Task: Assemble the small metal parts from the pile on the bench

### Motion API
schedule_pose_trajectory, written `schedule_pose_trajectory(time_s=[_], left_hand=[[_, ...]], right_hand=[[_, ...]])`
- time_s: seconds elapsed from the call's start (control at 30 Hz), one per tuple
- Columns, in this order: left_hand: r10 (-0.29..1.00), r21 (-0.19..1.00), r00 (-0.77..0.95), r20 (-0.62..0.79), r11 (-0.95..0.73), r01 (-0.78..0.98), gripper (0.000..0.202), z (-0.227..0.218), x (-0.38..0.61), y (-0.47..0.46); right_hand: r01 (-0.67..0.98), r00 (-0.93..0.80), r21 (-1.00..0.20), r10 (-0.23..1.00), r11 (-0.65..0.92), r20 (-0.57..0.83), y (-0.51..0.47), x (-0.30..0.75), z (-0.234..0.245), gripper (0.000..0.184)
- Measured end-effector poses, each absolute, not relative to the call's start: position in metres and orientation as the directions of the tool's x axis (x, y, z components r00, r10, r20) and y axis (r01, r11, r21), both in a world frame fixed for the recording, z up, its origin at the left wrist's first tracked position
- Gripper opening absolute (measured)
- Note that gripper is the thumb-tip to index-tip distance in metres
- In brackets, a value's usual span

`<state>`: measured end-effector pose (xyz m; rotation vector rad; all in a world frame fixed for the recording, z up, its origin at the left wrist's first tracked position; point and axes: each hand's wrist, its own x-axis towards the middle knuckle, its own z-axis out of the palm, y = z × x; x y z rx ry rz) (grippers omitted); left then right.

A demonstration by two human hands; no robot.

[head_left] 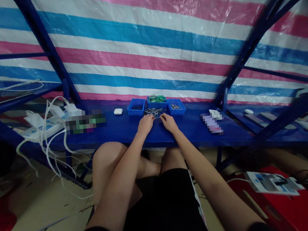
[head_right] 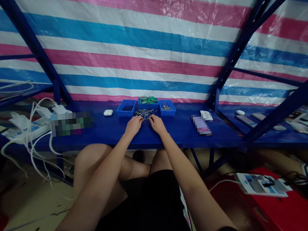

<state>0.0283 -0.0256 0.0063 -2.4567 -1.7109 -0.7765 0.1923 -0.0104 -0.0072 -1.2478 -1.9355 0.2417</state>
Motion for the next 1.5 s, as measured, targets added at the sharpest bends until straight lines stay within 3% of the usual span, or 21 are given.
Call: schedule_pose_trajectory(time_s=[0.37, 0.83, 1.5], left_hand=[[0.877, 0.291, 0.272, 0.397, -0.401, 0.869, 0.017, 0.012, 0.027, -0.03], [0.878, 0.229, 0.27, 0.396, -0.379, 0.897, 0.032, 0.006, 0.03, -0.024], [0.872, 0.252, 0.291, 0.394, -0.408, 0.878, 0.03, 0.006, 0.028, -0.025]], right_hand=[[0.665, -0.195, -0.566, 0.845, 0.487, 0.497, -0.002, 0.195, -0.014, 0.016], [0.659, -0.136, -0.638, 0.897, 0.399, 0.42, -0.01, 0.192, -0.007, 0.027], [0.688, -0.15, -0.596, 0.883, 0.416, 0.444, -0.012, 0.193, -0.007, 0.021]])
